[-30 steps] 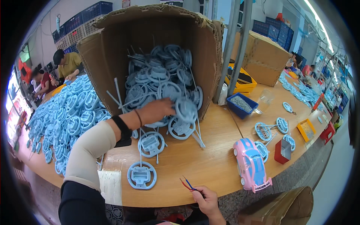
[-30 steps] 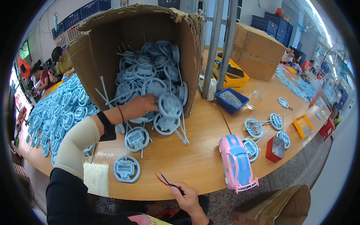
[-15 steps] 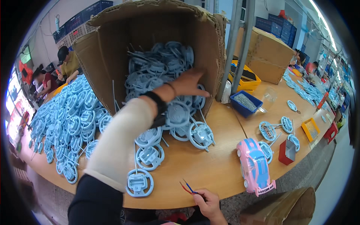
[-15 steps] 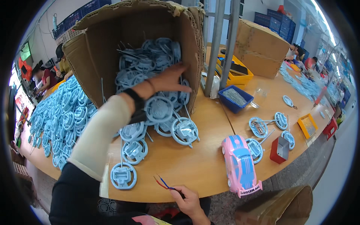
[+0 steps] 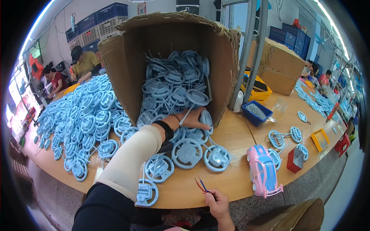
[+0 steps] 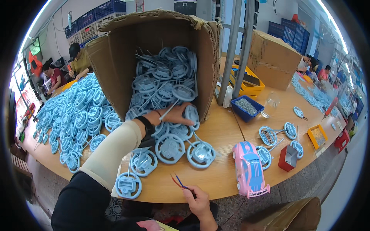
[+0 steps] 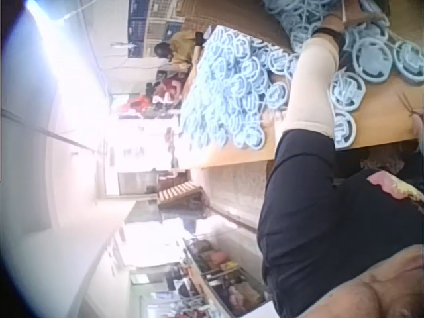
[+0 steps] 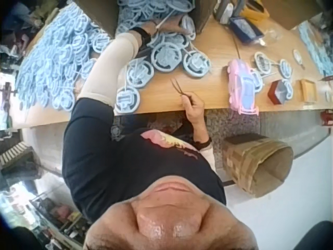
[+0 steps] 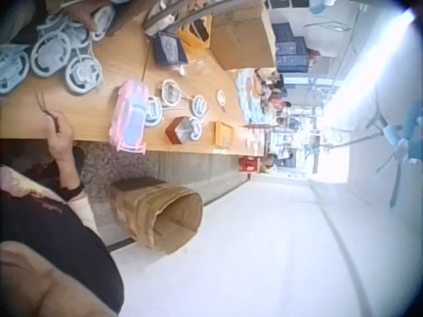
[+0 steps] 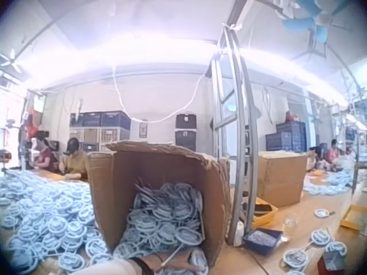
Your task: The person repeatedly picks up light blue plastic steering wheel components from a cardboard box and inserts a red and blue wire into the center of each unit. The person handles the items one at a time, performing the same insertion action on each piece before moving to the next.
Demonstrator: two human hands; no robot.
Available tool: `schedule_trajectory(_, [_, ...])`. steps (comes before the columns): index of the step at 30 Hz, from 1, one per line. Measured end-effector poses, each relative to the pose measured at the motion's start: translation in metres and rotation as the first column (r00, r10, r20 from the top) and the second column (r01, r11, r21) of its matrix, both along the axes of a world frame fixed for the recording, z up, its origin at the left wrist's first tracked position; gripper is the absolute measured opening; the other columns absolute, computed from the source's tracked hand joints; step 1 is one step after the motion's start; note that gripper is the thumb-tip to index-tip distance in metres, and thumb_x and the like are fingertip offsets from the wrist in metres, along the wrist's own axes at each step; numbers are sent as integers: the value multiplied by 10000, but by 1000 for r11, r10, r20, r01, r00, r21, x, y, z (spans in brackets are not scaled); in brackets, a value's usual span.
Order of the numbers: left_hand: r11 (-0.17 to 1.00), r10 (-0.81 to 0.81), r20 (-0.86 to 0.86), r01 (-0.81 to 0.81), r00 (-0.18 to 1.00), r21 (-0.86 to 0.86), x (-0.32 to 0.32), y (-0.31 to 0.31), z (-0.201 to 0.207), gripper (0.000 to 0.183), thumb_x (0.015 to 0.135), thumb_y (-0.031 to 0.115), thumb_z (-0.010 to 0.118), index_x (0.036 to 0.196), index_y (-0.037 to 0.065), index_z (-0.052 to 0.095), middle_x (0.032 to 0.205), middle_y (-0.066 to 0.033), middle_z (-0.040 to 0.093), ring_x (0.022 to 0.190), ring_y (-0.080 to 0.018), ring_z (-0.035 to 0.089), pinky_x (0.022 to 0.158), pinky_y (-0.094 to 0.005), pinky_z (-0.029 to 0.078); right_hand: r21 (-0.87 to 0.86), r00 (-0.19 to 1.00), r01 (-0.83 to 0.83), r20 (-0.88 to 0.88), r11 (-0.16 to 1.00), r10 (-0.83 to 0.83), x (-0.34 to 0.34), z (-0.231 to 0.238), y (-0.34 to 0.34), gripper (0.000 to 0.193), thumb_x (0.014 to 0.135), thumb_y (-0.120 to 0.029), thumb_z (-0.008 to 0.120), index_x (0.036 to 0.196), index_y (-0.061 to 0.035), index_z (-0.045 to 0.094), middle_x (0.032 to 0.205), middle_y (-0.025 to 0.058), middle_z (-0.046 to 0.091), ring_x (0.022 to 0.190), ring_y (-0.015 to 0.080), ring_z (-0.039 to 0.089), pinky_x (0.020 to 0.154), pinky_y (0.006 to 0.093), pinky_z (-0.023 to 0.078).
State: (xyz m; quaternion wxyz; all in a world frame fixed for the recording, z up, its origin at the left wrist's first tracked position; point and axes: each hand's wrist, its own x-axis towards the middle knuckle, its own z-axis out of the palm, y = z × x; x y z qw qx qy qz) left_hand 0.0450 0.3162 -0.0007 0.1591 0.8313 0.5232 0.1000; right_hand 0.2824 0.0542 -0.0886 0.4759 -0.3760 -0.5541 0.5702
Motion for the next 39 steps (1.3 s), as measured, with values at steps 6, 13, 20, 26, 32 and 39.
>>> schedule_trajectory(6, [976,-161,-274,113,948,-184,-7,-36,12,865,708,611,616,1292,8,410,1327,-230,403,1259,-357,360,1029,-388,308,17,1000,0,-28,1000,1,-3,3,3,146,896,-129,552,924,4,603,619,-28,507,520,22,423,464,178,329])
schedule_trajectory(13, [991,-137,-421,119,897,-69,-61,-74,48,627,780,384,620,1259,7,473,1304,-197,451,1165,-358,448,974,-387,364,42,1000,5,1,999,-5,-6,0,4,136,907,-131,542,913,-2,586,605,-37,476,502,21,396,453,172,295])
schedule_trajectory(20, [997,69,-217,-72,974,-3,-143,-186,106,409,819,213,585,1176,16,550,1072,-186,615,964,-325,593,847,-383,459,27,999,-47,18,999,46,-7,2,4,143,906,-132,555,899,7,586,624,-38,484,535,24,409,473,179,302])
schedule_trajectory(26, [937,343,-224,-316,912,149,-174,-282,43,406,802,230,622,1153,35,556,1032,-191,612,949,-338,581,824,-402,459,79,996,-51,71,996,45,-6,3,6,145,905,-136,555,892,5,585,621,-39,485,539,24,407,478,178,301])
schedule_trajectory(32, [922,283,15,-276,959,270,-63,-402,-17,868,635,517,747,1281,27,437,1302,-240,410,1230,-466,338,1015,-502,300,158,998,55,-17,986,-53,-11,-1,-4,141,905,-133,554,896,1,597,620,-52,472,539,14,394,475,176,293])
schedule_trajectory(39, [907,312,191,-352,931,233,-60,-420,-27,585,724,221,702,1239,63,475,1236,-224,451,1102,-408,464,914,-452,413,141,997,80,-29,987,-77,-16,26,-32,158,905,-143,556,901,8,602,625,-52,474,550,13,399,487,173,305])
